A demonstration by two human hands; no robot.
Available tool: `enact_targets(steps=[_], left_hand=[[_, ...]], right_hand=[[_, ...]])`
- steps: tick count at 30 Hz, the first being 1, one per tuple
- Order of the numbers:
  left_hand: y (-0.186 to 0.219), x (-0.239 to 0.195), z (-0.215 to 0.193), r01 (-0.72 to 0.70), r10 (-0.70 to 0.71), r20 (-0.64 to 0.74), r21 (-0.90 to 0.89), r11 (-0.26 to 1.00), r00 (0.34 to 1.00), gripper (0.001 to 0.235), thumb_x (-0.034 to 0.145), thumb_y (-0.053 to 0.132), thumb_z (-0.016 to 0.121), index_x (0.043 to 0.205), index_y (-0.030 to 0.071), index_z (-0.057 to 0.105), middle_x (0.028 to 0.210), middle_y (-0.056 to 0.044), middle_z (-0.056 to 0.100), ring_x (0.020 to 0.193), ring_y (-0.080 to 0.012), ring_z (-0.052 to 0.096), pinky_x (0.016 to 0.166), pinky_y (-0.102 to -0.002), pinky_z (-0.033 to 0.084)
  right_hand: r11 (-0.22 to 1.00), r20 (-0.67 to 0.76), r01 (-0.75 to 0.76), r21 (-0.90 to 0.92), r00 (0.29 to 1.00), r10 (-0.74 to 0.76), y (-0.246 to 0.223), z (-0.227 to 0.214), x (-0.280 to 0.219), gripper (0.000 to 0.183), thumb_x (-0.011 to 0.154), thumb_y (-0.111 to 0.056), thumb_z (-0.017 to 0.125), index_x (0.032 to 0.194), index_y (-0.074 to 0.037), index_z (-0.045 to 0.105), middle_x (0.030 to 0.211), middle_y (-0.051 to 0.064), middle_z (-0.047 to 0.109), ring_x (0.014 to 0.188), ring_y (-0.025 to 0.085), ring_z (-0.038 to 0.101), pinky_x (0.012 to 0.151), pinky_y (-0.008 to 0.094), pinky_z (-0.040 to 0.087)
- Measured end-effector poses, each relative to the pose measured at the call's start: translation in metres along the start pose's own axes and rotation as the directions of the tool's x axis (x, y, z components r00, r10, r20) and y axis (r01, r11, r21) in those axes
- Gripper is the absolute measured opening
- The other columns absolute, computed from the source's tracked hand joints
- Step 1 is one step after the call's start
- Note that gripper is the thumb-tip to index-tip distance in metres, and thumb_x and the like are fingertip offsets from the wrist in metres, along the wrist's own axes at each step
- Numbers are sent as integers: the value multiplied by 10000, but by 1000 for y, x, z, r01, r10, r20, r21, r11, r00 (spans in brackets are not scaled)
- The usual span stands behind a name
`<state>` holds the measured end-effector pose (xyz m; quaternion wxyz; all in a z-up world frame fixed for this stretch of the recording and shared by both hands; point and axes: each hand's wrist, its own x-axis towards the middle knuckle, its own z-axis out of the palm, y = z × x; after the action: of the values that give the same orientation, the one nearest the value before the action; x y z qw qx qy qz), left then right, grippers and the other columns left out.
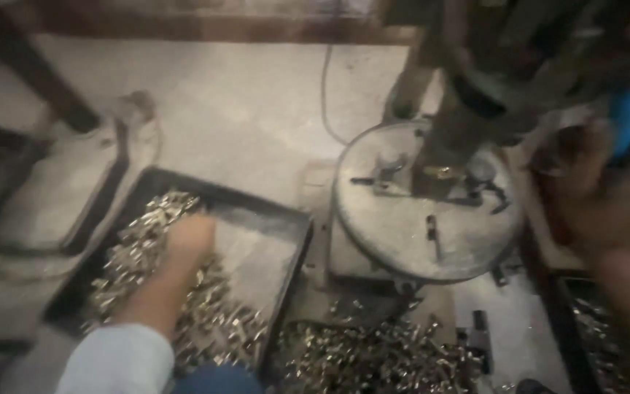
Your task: The person places small metal hook-shaped parts one at a time into a jig on a bench press, pulls a blue-handled lever to press each part, and moves finished parts into a tray, repeating the cycle continuously.
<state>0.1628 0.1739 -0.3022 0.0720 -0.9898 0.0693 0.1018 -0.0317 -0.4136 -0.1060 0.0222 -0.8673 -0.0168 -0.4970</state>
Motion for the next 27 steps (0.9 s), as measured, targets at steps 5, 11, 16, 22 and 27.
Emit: enact_targets(steps=[5,11,16,22,27], left_hand=[[10,-2,-9,-31,42,-92,121,992,995,159,908,143,677,1035,143,772,1152,-130,751,1029,-310,755,842,-433,625],[-3,3,-12,202,-211,-32,-173,964,977,212,970,167,647,1107,119,802,1176,-138,763,1093,-314,750,896,-450,612],[14,-37,-110,95,-316,44,-984,148,948,339,1020,187,575,1304,3,598,1182,-216,681,1032,-350,686,891,-480,584],[85,-100,-231,84,-44,129,-832,-548,991,448,1006,108,558,1390,-113,490,1160,-198,669,984,-247,708,921,-347,620],[163,-167,-288,-14,57,-23,-987,-162,998,460,945,148,629,1377,4,565,1132,-139,747,919,-208,730,837,-316,627]], right_hand=[[984,-8,-77,161,997,79,-42,-9,49,243,1216,-197,580,1119,3,483,863,186,611,784,330,677,683,417,495],[851,249,-433,298,896,368,-56,-71,65,428,1165,-431,465,1032,-32,546,794,65,509,709,215,487,643,369,392],[-137,733,-781,609,489,473,-107,-85,51,734,960,-657,443,1177,-11,716,706,26,515,602,166,456,553,339,372],[797,601,-603,-31,626,497,-185,-45,62,620,844,-688,683,995,-89,732,705,97,732,609,229,707,584,417,579],[907,467,-388,-165,779,418,-191,-39,62,564,882,-649,679,812,-95,762,624,109,692,601,281,706,638,439,578]])
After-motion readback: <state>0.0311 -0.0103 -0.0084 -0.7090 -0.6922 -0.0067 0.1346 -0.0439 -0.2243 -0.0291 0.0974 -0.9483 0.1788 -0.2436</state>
